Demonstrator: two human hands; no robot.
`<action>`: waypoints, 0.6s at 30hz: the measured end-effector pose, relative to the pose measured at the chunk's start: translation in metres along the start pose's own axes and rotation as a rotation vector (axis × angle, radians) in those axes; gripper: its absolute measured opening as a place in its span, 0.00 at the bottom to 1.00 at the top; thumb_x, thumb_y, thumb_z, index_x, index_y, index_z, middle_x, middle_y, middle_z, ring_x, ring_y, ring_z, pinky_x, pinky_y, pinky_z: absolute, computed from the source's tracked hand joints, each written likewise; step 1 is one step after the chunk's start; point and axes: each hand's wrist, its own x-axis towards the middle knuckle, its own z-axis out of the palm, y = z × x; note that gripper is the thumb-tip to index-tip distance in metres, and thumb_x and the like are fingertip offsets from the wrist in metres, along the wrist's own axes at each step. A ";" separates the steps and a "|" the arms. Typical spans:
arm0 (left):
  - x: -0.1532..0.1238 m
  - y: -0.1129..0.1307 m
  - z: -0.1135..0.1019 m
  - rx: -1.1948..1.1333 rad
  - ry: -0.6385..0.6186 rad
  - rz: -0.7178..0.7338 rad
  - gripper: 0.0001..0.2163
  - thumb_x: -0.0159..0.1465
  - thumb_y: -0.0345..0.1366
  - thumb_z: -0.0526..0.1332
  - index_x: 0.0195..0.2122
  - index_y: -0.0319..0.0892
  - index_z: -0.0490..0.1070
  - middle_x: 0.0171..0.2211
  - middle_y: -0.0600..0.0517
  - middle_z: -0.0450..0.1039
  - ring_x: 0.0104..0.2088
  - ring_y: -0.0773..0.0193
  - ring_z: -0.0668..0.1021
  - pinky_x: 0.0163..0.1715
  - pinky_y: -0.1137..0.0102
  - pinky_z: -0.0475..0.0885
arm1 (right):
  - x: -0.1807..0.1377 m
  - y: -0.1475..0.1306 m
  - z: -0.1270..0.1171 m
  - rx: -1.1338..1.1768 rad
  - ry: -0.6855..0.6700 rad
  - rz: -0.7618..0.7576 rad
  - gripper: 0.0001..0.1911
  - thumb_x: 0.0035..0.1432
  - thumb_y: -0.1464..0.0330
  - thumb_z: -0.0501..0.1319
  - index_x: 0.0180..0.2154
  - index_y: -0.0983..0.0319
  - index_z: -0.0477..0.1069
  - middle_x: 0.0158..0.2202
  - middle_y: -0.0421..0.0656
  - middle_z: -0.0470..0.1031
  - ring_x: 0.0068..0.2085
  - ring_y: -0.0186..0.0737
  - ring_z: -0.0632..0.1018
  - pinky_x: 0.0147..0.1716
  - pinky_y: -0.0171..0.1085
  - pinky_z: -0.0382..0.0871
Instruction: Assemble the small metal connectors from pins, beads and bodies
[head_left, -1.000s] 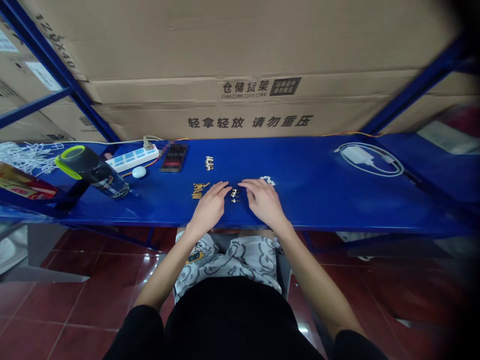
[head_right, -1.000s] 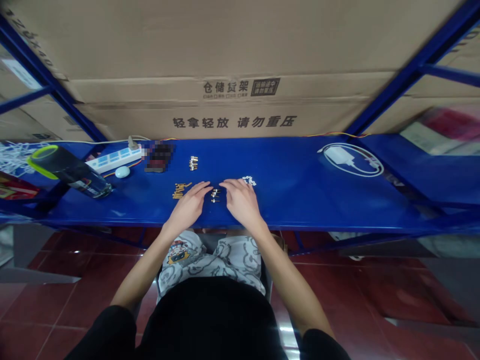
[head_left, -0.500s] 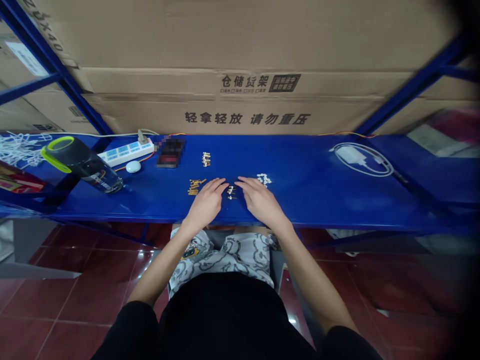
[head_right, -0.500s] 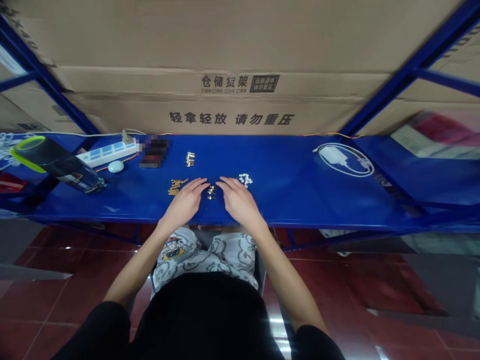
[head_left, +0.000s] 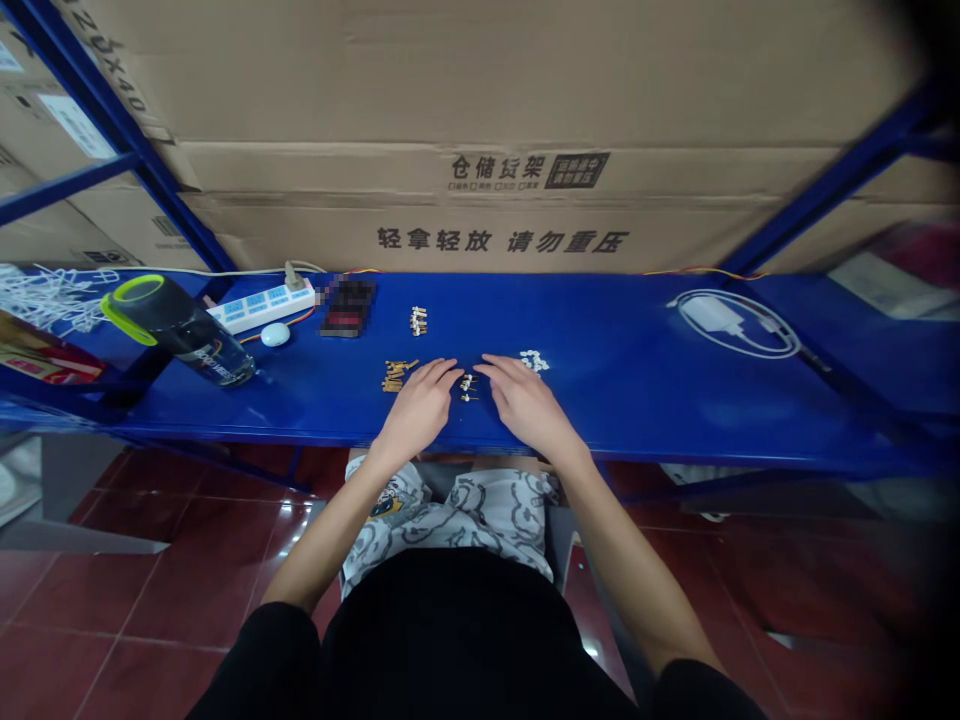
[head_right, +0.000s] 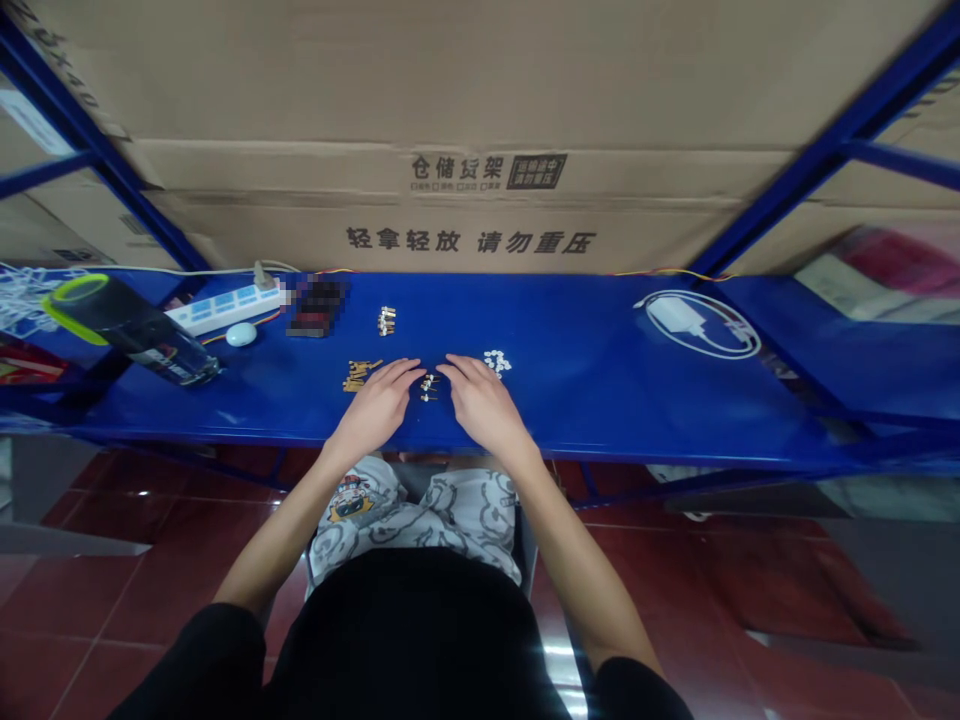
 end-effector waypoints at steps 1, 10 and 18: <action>0.000 0.000 0.000 0.000 0.001 0.001 0.22 0.67 0.21 0.50 0.60 0.37 0.69 0.63 0.41 0.69 0.65 0.53 0.68 0.66 0.53 0.64 | 0.000 0.000 0.000 0.000 0.002 0.000 0.25 0.67 0.74 0.47 0.60 0.63 0.71 0.63 0.52 0.70 0.64 0.54 0.70 0.63 0.57 0.66; 0.000 0.002 -0.002 0.003 0.005 -0.002 0.22 0.67 0.21 0.49 0.60 0.36 0.69 0.62 0.41 0.69 0.65 0.53 0.69 0.66 0.53 0.64 | 0.000 0.000 -0.001 0.003 -0.001 -0.010 0.25 0.67 0.75 0.47 0.60 0.63 0.71 0.63 0.53 0.71 0.64 0.54 0.70 0.63 0.57 0.66; 0.000 0.003 -0.002 0.015 0.002 0.003 0.22 0.67 0.20 0.49 0.60 0.36 0.69 0.63 0.41 0.69 0.65 0.53 0.69 0.66 0.54 0.64 | 0.000 -0.001 -0.001 -0.017 -0.007 -0.008 0.24 0.67 0.75 0.47 0.60 0.65 0.71 0.63 0.54 0.70 0.64 0.54 0.70 0.63 0.56 0.66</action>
